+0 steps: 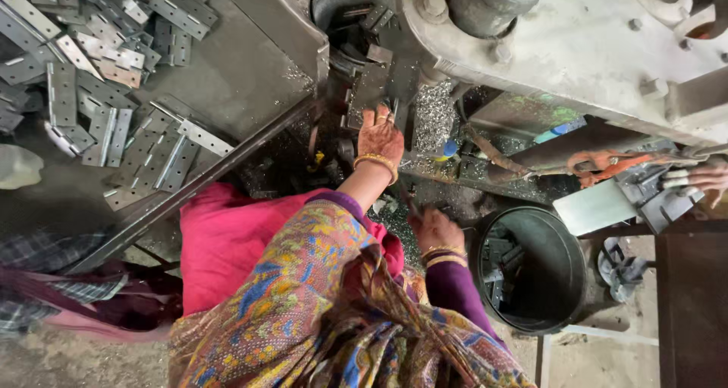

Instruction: The person picks up metal hinges one by one from a tray, places them into a machine die, operates the machine to punch or press them, and then places the processed hinges into a second container.

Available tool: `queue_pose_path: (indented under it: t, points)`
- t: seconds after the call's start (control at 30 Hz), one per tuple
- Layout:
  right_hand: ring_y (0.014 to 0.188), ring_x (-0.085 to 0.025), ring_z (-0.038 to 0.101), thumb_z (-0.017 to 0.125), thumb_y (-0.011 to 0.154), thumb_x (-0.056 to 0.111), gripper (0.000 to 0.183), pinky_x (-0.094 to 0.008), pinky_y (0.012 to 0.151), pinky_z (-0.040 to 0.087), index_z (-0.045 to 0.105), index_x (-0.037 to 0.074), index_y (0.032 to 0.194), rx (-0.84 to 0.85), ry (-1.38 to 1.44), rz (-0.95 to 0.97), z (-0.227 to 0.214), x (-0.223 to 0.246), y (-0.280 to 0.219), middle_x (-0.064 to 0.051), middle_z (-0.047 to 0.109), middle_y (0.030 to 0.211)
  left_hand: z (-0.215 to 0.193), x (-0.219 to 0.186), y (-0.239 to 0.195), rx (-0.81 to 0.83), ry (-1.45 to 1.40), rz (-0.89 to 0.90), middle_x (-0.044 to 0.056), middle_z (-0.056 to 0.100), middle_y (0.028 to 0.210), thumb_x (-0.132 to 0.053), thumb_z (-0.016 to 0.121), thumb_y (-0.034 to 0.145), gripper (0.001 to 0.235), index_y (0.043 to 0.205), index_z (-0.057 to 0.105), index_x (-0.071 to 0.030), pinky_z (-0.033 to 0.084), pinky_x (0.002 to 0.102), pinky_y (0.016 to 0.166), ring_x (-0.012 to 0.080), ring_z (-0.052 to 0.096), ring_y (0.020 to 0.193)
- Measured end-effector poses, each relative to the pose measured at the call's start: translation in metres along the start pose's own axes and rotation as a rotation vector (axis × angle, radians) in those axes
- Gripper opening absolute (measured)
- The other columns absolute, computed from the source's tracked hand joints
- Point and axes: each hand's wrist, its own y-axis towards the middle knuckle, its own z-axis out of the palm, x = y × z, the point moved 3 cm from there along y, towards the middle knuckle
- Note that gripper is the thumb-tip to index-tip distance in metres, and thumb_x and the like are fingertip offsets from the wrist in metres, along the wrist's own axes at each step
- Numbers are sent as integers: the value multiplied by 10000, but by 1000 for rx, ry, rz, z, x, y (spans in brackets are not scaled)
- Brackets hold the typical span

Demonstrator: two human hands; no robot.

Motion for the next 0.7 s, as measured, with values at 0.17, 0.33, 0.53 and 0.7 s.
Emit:
queue_pose_path:
  t: [0.17, 0.33, 0.53, 0.7]
  points:
    - [977, -436, 680, 645, 912, 518, 504, -553, 811, 530, 631, 153, 1259, -106, 163, -34, 46, 0, -3, -216, 729, 1044, -4, 8, -5, -121, -126, -66, 58, 510, 1519, -206, 499, 966, 364, 1245, 702, -90, 271, 523, 1093, 258, 336, 1454]
    - [966, -409, 702, 636, 907, 499, 429, -547, 815, 547, 688, 143, 1139, -54, 81, -97, 34, -16, 19, -201, 751, 1029, 6, 12, -4, 47, -147, -40, 53, 459, 1557, -200, 460, 988, 401, 1325, 651, -97, 218, 570, 1156, 276, 295, 1492]
    - [967, -438, 688, 625, 916, 505, 600, -551, 810, 536, 552, 190, 1421, -100, 72, -22, 43, -12, 9, -235, 727, 1031, 14, 4, 8, -48, -241, -70, 56, 440, 1543, -189, 467, 918, 469, 1361, 591, -99, 189, 572, 1140, 274, 278, 1462]
    - [1027, -409, 683, 654, 876, 523, 481, -528, 837, 535, 697, 176, 1207, -44, 186, -57, 46, -24, 18, -186, 724, 1077, 13, 4, 4, -42, -207, -69, 83, 464, 1576, -194, 423, 1044, 433, 1424, 596, -79, 203, 579, 1197, 284, 301, 1517]
